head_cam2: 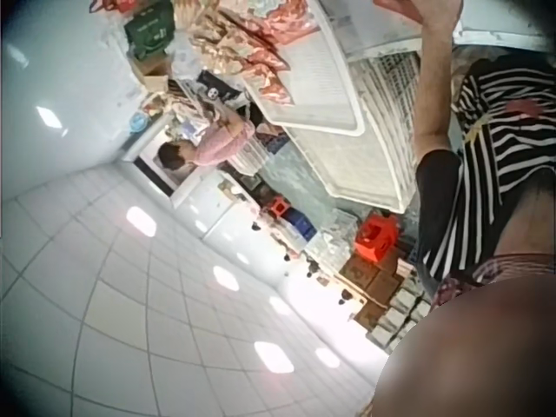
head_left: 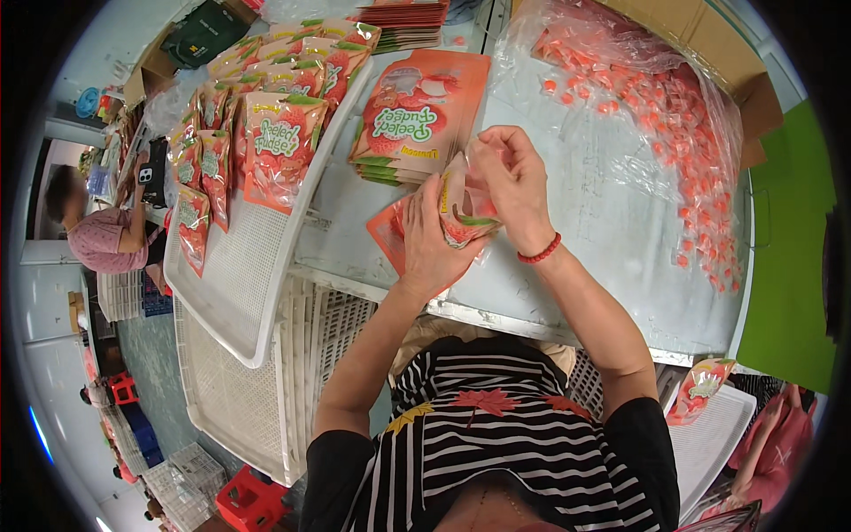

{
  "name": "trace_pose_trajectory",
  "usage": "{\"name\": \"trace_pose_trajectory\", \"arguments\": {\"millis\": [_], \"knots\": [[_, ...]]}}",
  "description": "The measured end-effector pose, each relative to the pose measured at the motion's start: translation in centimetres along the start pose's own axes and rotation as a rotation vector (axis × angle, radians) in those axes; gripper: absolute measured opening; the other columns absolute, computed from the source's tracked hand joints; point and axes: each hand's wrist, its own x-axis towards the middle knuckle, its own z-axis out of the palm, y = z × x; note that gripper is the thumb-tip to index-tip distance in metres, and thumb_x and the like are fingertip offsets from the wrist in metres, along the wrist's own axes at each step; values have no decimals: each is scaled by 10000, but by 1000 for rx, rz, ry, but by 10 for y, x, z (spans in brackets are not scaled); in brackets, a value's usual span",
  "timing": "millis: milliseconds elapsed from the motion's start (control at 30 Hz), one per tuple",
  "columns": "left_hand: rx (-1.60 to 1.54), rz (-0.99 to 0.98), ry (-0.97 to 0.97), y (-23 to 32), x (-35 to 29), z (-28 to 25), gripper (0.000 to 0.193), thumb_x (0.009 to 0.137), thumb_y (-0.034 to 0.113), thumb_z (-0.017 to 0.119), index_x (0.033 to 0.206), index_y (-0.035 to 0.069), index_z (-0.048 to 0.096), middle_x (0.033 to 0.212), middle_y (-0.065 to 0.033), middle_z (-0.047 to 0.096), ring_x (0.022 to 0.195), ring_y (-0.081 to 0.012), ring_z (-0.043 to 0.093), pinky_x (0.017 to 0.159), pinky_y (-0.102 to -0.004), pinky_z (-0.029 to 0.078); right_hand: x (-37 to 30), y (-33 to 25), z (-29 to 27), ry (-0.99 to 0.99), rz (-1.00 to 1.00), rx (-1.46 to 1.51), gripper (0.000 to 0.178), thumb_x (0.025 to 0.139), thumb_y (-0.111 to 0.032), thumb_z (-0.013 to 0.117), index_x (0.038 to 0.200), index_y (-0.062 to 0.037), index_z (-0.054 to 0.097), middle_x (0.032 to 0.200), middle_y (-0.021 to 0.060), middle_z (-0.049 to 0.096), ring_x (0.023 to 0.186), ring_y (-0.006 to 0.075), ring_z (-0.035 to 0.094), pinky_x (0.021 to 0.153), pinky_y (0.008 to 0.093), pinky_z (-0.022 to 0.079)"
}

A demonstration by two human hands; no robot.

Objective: Packing individual candies into larger bags in a factory setting.

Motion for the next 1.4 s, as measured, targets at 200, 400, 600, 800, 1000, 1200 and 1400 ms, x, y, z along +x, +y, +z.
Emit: {"name": "trace_pose_trajectory", "arguments": {"millis": [200,400,600,800,1000,1200,1400], "knots": [[-48,-11,73,1,0,1,1015,557,232,859,1352,-8,276,1242,-206,455,1106,-405,441,954,-500,347,-14,18,-9,-8,-169,-432,136,891,-76,575,1011,-31,531,846,1,574,730,55,549,647,206,463],[7,130,135,-2,-1,6,914,636,224,799,1354,-1,281,1245,-196,465,1108,-397,451,950,-485,345,-32,12,0,-59,-665,-673,150,840,-121,581,929,-1,579,919,164,595,831,327,582,756,372,479],[-105,90,-32,-8,11,0,731,824,226,646,1373,-18,230,1281,-198,440,1159,-333,467,987,-408,357,-36,-15,11,-231,-632,-889,247,881,-190,554,1022,9,589,971,191,608,903,382,571,780,395,481],[-290,9,124,-6,18,-11,984,659,236,807,1396,-13,205,1299,-211,406,1192,-344,432,976,-443,366,-32,-24,3,-278,-698,-730,255,894,-201,533,1020,10,601,1012,185,615,965,355,589,831,378,478],[-188,-89,210,-56,0,-28,1176,521,235,906,1415,1,178,1332,-214,378,1225,-333,407,1021,-441,354,-26,4,-47,-224,-555,-1000,327,880,-251,573,1100,-9,578,1161,164,570,1127,325,520,945,417,399],[-433,-502,142,-43,-23,-44,1200,530,196,907,1409,2,113,1253,-199,453,1170,-299,427,972,-435,390,-80,65,-29,-449,-537,-1229,561,787,-410,659,1199,-48,539,1366,223,375,1254,462,325,1011,551,290],[-464,-545,-78,-42,-25,-40,1157,538,215,905,1393,-12,160,1351,-192,326,1161,-269,434,940,-414,404,-67,86,-45,-344,-737,-1156,303,778,-146,671,1060,-66,596,980,90,580,808,236,571,677,329,483]]}}
